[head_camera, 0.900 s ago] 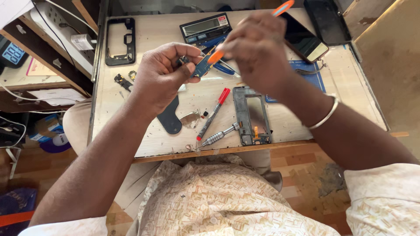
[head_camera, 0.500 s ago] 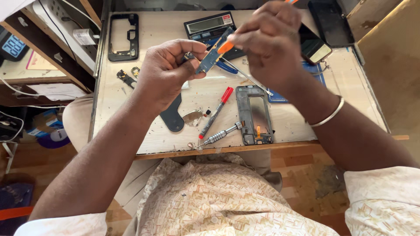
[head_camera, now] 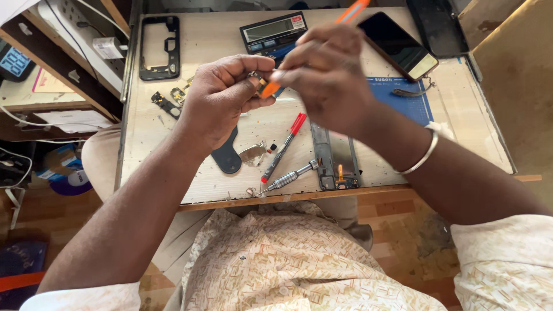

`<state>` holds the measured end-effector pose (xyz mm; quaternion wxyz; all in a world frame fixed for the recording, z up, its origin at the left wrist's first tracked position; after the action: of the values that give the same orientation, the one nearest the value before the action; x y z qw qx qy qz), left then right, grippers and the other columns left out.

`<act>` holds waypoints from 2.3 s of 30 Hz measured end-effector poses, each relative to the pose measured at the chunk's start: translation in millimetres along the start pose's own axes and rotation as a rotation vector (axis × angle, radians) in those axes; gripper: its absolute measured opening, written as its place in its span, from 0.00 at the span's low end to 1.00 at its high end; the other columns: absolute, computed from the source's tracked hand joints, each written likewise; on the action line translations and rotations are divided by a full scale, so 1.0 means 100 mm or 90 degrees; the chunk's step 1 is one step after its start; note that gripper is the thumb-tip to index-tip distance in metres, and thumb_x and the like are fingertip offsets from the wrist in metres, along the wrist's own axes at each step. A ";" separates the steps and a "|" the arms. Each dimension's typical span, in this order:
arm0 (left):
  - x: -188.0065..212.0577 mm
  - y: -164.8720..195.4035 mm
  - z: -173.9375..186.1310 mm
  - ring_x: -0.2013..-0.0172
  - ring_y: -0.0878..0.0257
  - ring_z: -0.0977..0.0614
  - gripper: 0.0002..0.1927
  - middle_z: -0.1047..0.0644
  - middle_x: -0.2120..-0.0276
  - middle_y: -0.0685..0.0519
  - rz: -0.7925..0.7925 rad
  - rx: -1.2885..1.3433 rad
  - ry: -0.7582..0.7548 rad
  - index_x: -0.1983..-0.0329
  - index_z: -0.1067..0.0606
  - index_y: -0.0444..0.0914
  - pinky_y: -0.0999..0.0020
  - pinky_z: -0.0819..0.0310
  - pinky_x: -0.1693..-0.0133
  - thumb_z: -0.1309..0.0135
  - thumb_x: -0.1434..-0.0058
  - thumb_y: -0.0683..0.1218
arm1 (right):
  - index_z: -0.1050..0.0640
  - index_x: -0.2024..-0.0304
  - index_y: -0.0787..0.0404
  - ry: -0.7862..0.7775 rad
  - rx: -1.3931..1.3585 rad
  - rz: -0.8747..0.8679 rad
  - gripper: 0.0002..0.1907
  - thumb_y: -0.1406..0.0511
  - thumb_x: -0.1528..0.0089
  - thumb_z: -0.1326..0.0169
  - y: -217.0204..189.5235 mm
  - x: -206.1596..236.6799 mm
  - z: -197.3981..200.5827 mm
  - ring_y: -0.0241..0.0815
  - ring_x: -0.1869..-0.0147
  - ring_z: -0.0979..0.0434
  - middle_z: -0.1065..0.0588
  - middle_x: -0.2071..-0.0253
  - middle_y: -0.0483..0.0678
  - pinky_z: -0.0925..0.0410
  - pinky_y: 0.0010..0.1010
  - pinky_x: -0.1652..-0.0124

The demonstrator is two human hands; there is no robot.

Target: The person works on a disassembled smartphone motherboard at a workbench, scraping and cleaning the board with a small orange tool, then using tweezers to pick at components and blue-handled pliers to grip and work on the board. Disassembled phone parts, a calculator, and screwdrivers lie on the bench around them.

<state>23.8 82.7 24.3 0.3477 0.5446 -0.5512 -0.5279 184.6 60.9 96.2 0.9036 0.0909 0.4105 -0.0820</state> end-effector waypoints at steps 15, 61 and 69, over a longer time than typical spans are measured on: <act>-0.01 0.00 0.02 0.57 0.65 0.17 0.14 0.21 0.53 0.47 -0.024 0.019 -0.017 0.42 0.26 0.29 0.69 0.18 0.51 0.55 0.28 0.33 | 0.16 0.57 0.54 0.006 0.044 0.039 0.11 0.74 0.40 0.38 -0.14 -0.15 0.07 0.44 0.40 0.30 0.22 0.54 0.38 0.44 0.41 0.41; 0.03 0.22 -0.03 0.57 0.71 0.19 0.13 0.21 0.55 0.51 -0.147 -0.208 -0.005 0.49 0.27 0.33 0.73 0.16 0.53 0.61 0.29 0.30 | 0.16 0.58 0.55 -0.001 0.044 -0.052 0.10 0.76 0.36 0.38 0.23 -0.08 0.26 0.41 0.46 0.26 0.21 0.56 0.42 0.42 0.39 0.41; 0.05 0.14 -0.14 0.56 0.74 0.24 0.23 0.25 0.50 0.55 -0.106 -0.148 -0.068 0.38 0.31 0.33 0.80 0.26 0.57 0.51 0.36 0.28 | 0.16 0.53 0.53 0.006 0.041 0.009 0.15 0.76 0.38 0.38 0.01 0.01 0.04 0.43 0.42 0.29 0.21 0.53 0.38 0.44 0.39 0.43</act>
<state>32.9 72.5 39.7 0.3335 0.5158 -0.4571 -0.6433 188.4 60.7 98.3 0.8989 0.1231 0.4113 -0.0879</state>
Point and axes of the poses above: each hand's wrist, its own x-axis away from the middle knuckle, its own z-axis out of the back of the hand, y = z × x, the point moved 9 cm from there along -x, towards the middle knuckle
